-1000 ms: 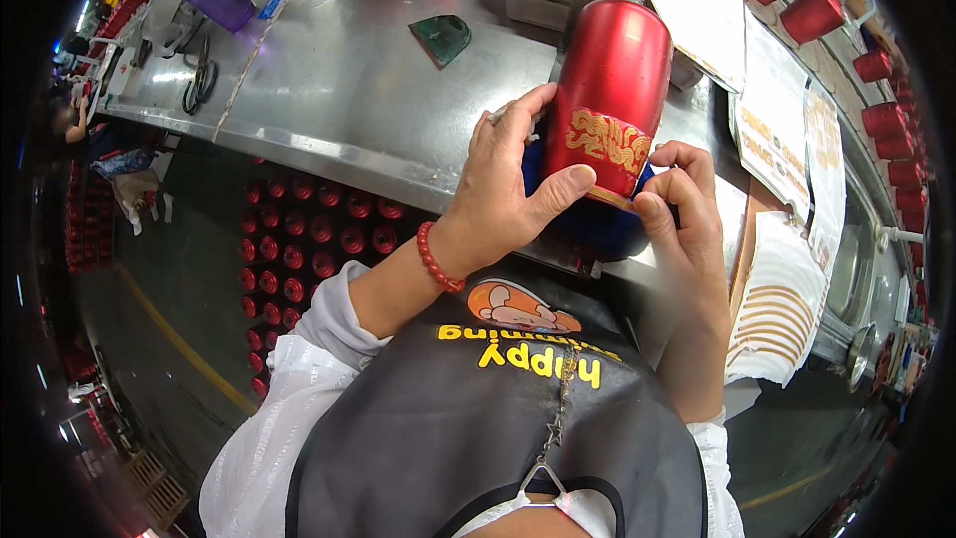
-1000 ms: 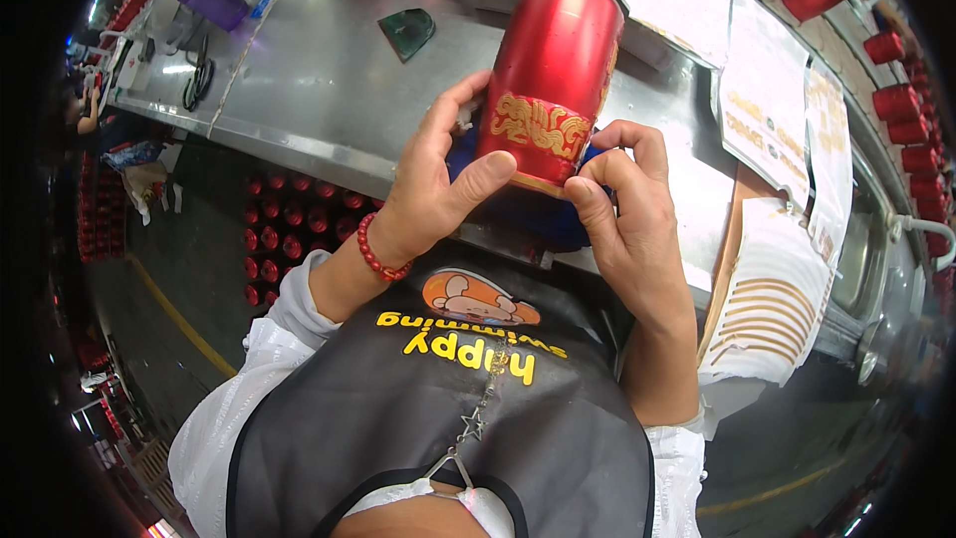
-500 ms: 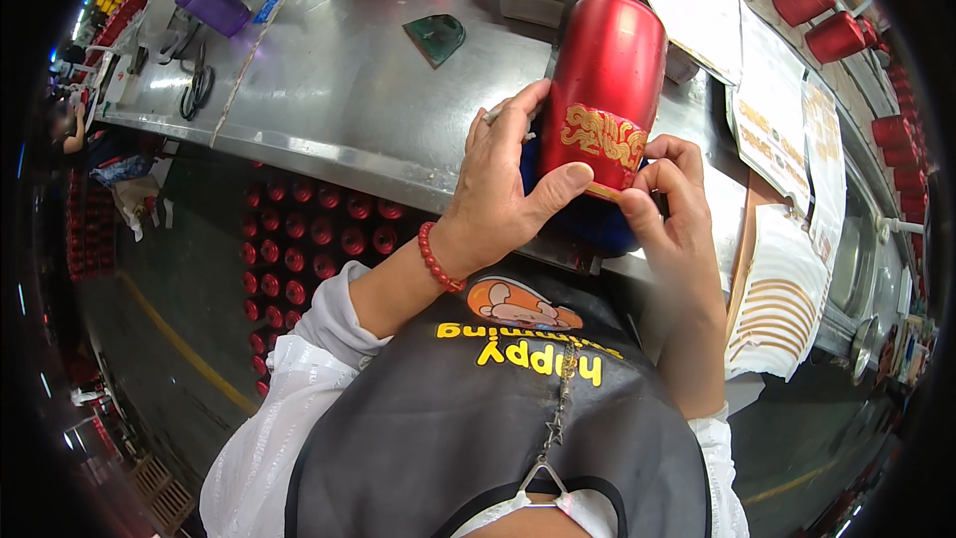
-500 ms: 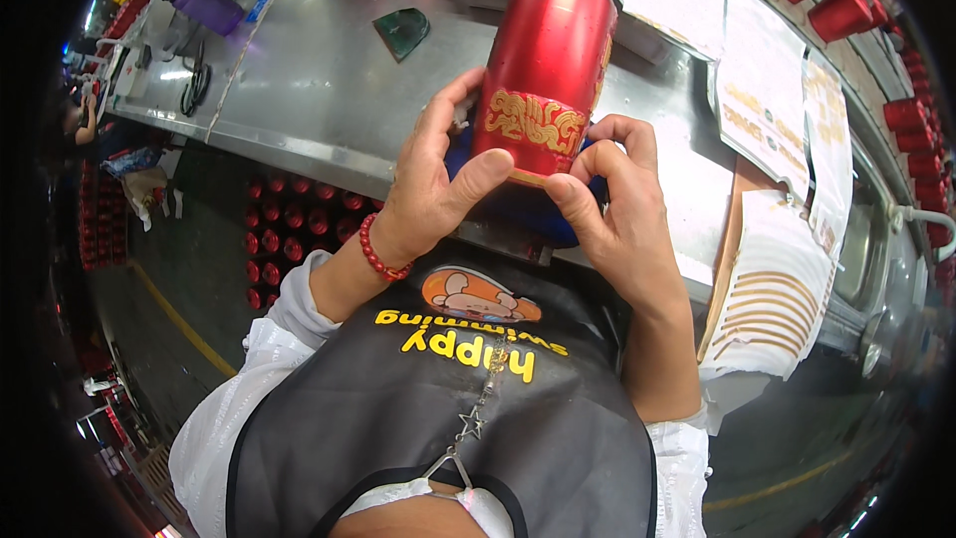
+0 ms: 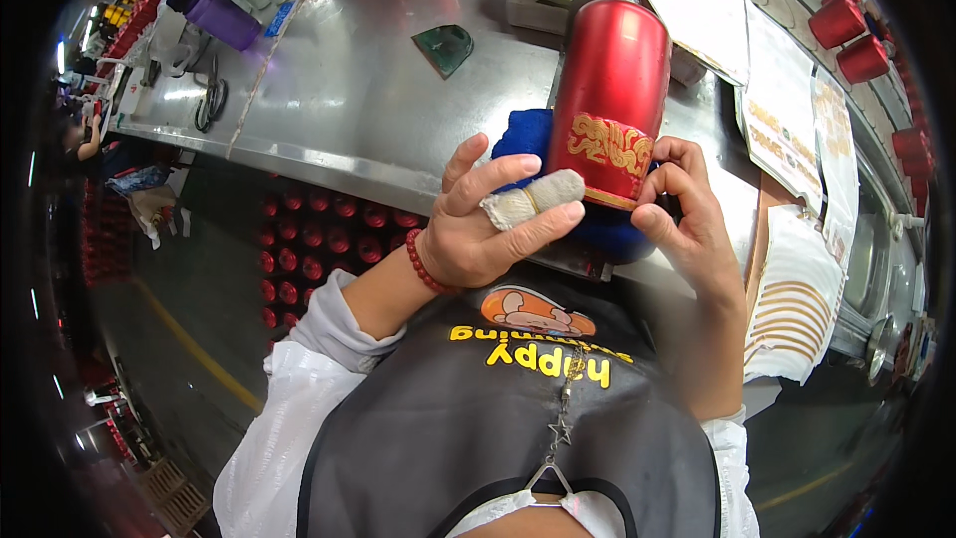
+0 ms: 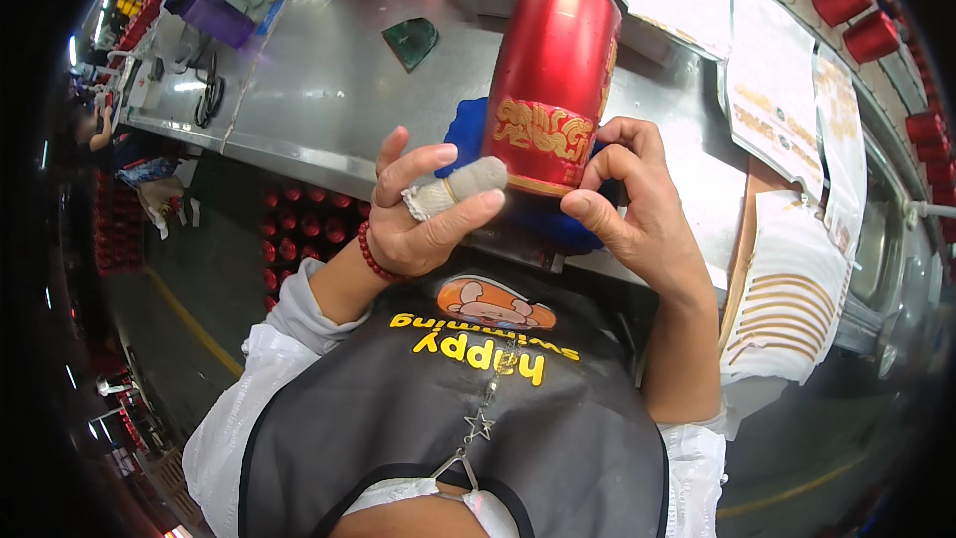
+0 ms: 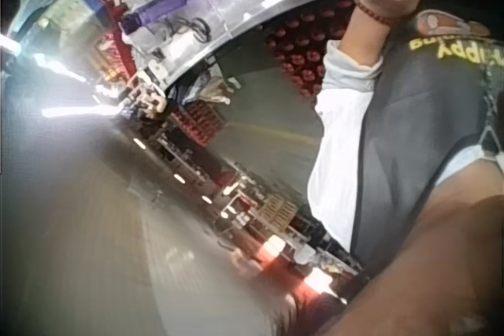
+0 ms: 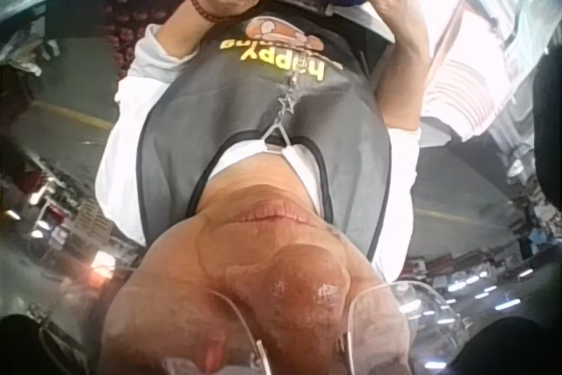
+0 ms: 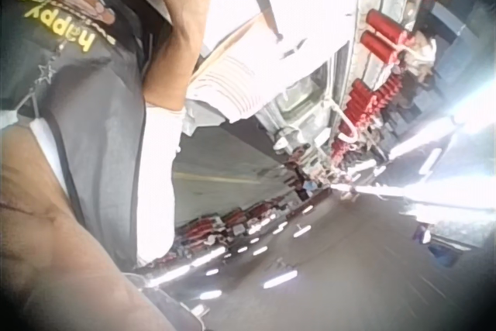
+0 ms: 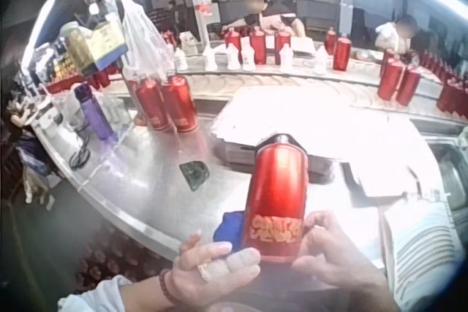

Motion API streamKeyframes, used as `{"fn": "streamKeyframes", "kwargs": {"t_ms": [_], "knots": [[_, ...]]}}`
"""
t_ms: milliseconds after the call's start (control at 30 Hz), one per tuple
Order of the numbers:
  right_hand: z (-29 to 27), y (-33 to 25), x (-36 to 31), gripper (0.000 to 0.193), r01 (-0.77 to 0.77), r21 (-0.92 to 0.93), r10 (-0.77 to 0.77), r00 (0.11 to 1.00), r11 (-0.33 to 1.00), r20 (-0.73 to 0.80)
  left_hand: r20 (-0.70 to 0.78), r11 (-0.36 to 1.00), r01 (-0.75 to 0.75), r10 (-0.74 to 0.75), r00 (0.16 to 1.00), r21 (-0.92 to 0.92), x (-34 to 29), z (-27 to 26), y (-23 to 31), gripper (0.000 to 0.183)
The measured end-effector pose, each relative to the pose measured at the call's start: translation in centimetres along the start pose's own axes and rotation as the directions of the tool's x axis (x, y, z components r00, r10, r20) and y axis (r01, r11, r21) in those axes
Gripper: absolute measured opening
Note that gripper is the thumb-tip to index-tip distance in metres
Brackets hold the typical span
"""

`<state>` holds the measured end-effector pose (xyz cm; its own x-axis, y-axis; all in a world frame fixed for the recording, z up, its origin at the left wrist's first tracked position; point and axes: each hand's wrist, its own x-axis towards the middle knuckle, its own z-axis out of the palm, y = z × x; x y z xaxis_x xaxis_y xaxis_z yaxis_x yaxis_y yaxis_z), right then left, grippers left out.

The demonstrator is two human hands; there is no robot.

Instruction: The person applies gold stickers to red beverage cans on a production line. They peel stickers from sheets, align them on the can body, and smooth them with a green plastic squeegee. The person handles multiple cans one at a time, rotating each can to apply labels on different sides.

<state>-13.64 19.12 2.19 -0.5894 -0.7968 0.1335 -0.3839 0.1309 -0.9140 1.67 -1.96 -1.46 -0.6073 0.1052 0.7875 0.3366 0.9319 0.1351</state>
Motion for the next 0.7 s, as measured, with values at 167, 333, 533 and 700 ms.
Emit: {"fn": "streamKeyframes", "kwargs": {"t_ms": [167, 333, 533, 700], "knots": [[-0.1, 0.4, 0.0, 0.030, 0.001, 0.009, -0.001, 1.000, 1.000, 0.028, 0.014, 0.973, -0.226, 0.225, 0.974, 0.042, 2.2, -0.2, -0.7, 0.032], [-0.6, 0.8, 0.0, 0.028, 0.050, -0.038, -0.049, 0.998, 0.998, 0.043, 0.049, 0.970, -0.216, 0.223, 0.974, -0.112, 3.9, 0.9, -0.7, 0.027], [-2.0, 0.9, -0.4, 0.026, -0.044, 0.048, 0.038, 0.991, 0.998, 0.125, 0.073, 0.926, -0.356, 0.367, 0.927, -0.130, 3.7, 0.5, -1.7, 0.030], [-2.3, 1.3, -0.7, 0.024, -0.027, 0.015, 0.025, 0.989, 1.000, 0.144, 0.078, 0.901, -0.371, 0.396, 0.915, -0.223, 4.3, 1.8, -2.3, 0.033]]}}
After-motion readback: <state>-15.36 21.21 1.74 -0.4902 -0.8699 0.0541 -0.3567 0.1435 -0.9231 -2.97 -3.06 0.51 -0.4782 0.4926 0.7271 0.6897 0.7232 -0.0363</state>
